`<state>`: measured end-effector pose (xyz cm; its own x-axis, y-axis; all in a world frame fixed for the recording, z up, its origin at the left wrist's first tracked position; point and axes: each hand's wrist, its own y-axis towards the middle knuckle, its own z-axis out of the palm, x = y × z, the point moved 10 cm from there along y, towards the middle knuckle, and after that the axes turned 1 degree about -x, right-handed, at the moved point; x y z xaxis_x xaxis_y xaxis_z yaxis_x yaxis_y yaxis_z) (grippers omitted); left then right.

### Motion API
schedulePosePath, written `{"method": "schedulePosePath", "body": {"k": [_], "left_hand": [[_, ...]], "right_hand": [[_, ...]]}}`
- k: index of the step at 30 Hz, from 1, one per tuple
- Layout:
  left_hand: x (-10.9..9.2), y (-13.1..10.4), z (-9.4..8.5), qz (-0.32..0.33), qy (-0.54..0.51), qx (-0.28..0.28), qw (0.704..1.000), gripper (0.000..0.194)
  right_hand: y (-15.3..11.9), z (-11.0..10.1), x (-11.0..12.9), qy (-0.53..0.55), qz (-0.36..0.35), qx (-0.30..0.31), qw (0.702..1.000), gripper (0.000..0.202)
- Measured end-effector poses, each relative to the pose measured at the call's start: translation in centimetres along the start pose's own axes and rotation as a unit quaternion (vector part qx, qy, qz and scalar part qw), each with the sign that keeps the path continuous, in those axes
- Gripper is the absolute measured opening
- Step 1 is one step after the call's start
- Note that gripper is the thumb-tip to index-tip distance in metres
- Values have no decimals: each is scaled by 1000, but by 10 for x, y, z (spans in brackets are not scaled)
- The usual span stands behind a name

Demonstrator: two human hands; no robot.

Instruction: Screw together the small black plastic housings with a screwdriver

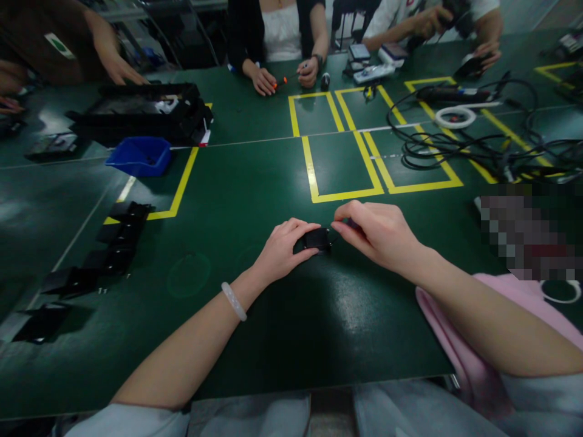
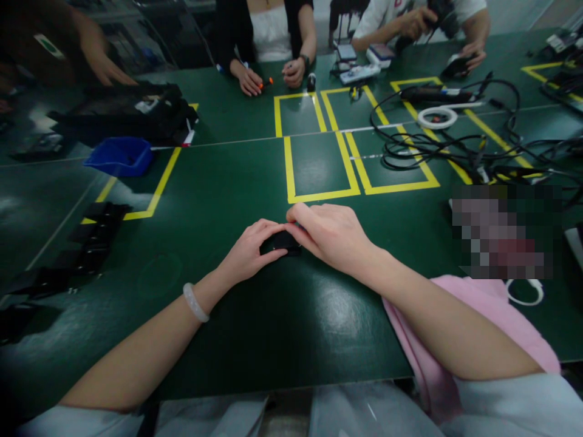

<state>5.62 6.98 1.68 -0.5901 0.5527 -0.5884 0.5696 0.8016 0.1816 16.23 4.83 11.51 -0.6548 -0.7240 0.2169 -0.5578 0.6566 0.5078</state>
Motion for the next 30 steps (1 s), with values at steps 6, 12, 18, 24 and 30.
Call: {"method": "schedulePosePath", "body": {"k": [6,12,18,24,30], "left_hand": [[1,0,0,-1,-7,3,1000,41],[0,0,1,-4,-7,7,1000,41],[1,0,1,-3,-6,5,1000,41],[0,0,0,-3,-6,2,1000,41],[0,0,0,-1,-5,-1,1000,42]], "right_hand": [[0,3,-1,17,4,8,1000,15],[-1,3,-3,17,8,16,1000,15],[-1,4,-2,28,8,24,999,17],[-1,3,-2,15,13,19,1000,18],[-1,3,-1,27,5,14,1000,17]]}}
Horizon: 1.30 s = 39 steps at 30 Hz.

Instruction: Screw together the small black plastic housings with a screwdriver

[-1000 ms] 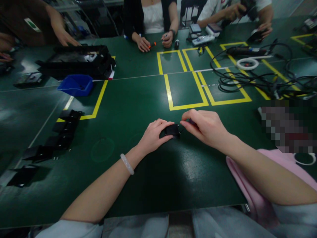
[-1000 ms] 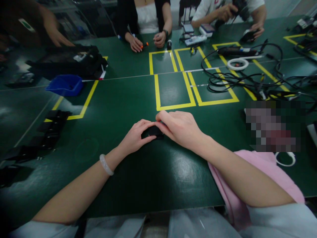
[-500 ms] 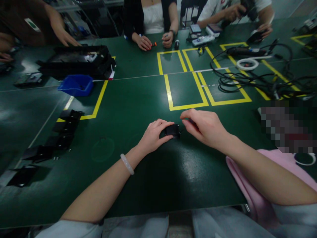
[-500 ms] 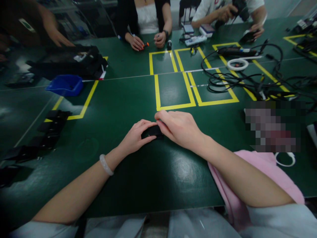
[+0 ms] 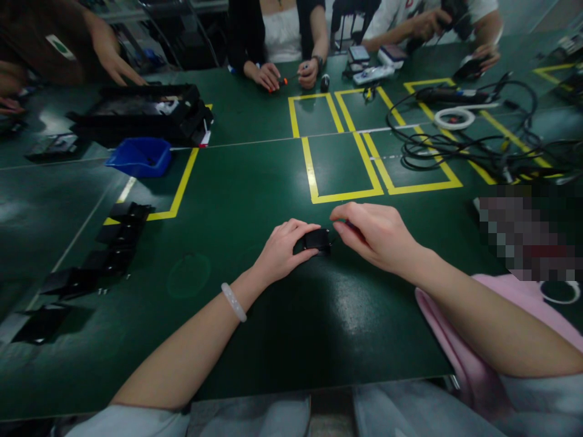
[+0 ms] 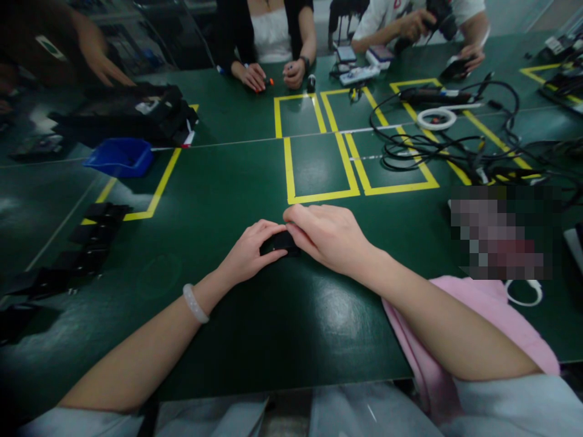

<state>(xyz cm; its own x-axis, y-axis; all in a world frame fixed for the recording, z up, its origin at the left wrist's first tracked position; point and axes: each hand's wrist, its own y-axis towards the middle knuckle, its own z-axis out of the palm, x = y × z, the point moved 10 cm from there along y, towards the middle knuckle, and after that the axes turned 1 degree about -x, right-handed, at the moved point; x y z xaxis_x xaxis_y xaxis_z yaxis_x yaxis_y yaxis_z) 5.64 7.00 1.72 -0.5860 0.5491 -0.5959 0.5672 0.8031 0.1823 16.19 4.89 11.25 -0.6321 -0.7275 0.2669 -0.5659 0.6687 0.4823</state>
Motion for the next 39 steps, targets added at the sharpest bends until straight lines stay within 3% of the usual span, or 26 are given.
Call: {"method": "schedulePosePath", "body": {"k": [39], "left_hand": [[0,0,0,-2,1,-1,1000,41]], "right_hand": [[0,-4,1,-26,-14,-59,998,10]]}}
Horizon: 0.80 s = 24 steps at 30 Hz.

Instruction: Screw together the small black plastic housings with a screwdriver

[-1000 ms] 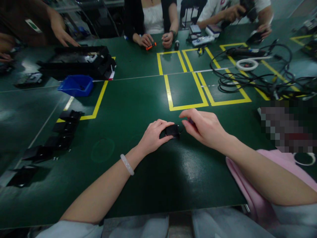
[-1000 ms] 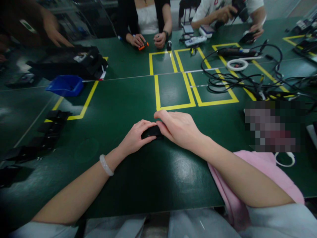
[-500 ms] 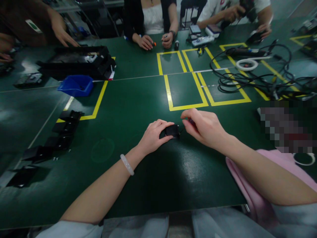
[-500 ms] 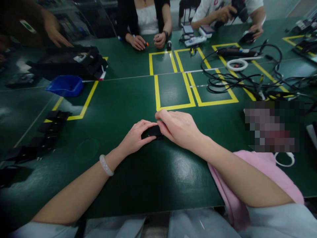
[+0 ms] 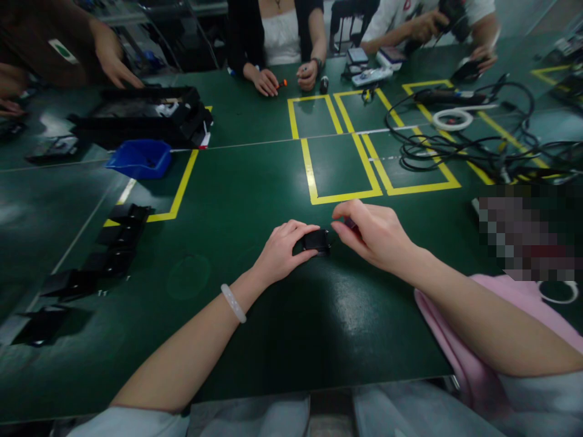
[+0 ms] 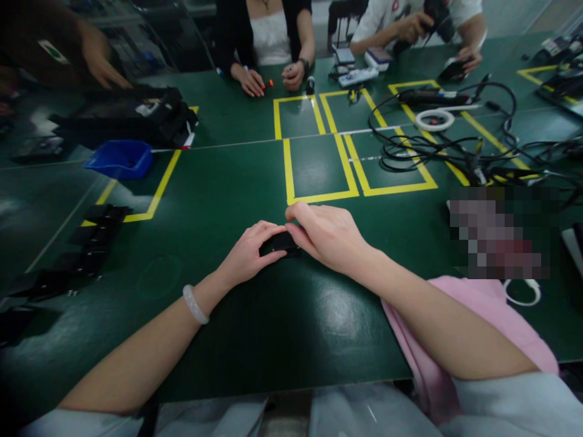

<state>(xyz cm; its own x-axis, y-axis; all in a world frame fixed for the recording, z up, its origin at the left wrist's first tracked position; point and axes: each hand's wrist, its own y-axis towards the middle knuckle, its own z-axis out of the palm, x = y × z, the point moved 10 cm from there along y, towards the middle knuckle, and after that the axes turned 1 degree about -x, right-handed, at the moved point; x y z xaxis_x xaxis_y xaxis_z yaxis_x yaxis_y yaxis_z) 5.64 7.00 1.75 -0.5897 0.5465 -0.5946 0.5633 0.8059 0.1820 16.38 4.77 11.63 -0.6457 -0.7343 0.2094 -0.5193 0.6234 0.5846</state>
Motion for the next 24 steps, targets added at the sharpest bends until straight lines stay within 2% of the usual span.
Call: {"method": "schedulePosePath", "body": {"k": [10,24], "left_hand": [[1,0,0,1,6,-1,1000,40],[1,-1,0,1,3,-1,1000,41]], "right_hand": [[-2,-2,-2,-11,5,-28,1000,13],[-1,1,1,8,0,0,1000,13]]}}
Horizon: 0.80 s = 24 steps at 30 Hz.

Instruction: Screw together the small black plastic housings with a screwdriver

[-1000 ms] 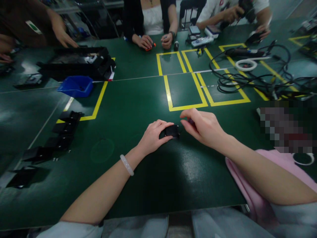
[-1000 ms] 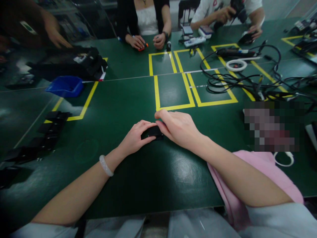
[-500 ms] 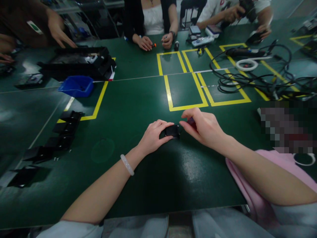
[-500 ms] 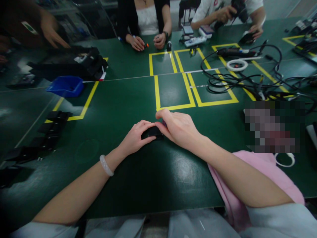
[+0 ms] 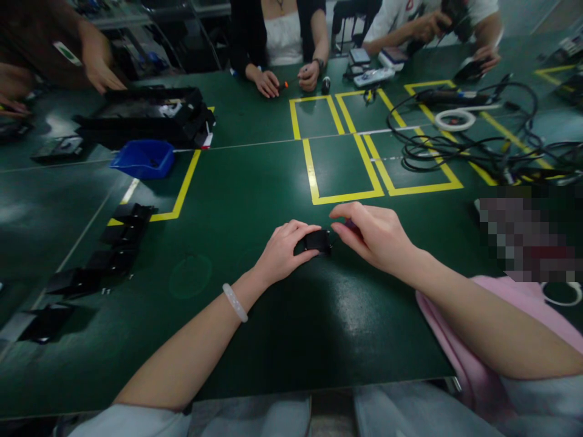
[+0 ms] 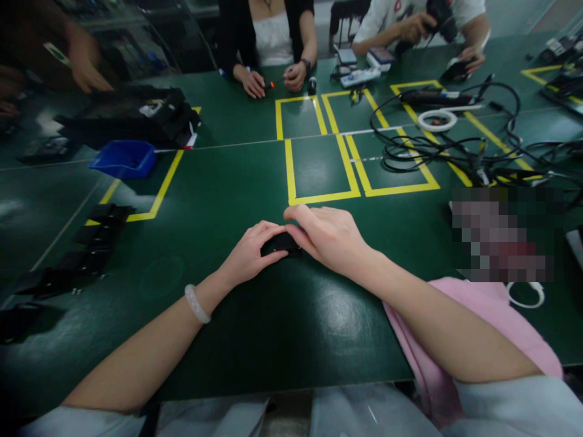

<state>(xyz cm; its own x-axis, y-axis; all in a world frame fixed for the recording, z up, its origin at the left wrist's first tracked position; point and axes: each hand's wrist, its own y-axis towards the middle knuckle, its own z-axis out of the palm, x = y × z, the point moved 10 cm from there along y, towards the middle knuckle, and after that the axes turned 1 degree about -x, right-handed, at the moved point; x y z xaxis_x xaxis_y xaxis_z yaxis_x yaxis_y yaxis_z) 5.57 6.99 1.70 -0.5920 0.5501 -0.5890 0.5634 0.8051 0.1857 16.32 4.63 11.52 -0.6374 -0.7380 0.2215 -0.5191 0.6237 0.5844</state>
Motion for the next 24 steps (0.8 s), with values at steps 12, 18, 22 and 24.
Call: {"method": "schedulePosePath", "body": {"k": [12,18,22,24], "left_hand": [[0,0,-1,0,0,-1,1000,40],[0,0,-1,-2,-1,0,1000,41],[0,0,1,-5,2,4,1000,44],[-1,0,1,-7,12,8,1000,46]], "right_hand": [[1,0,1,7,0,2,1000,12],[1,0,0,11,2,3,1000,12],[1,0,0,-1,1,-1,1000,12],[1,0,0,-1,0,-1,1000,12]]}}
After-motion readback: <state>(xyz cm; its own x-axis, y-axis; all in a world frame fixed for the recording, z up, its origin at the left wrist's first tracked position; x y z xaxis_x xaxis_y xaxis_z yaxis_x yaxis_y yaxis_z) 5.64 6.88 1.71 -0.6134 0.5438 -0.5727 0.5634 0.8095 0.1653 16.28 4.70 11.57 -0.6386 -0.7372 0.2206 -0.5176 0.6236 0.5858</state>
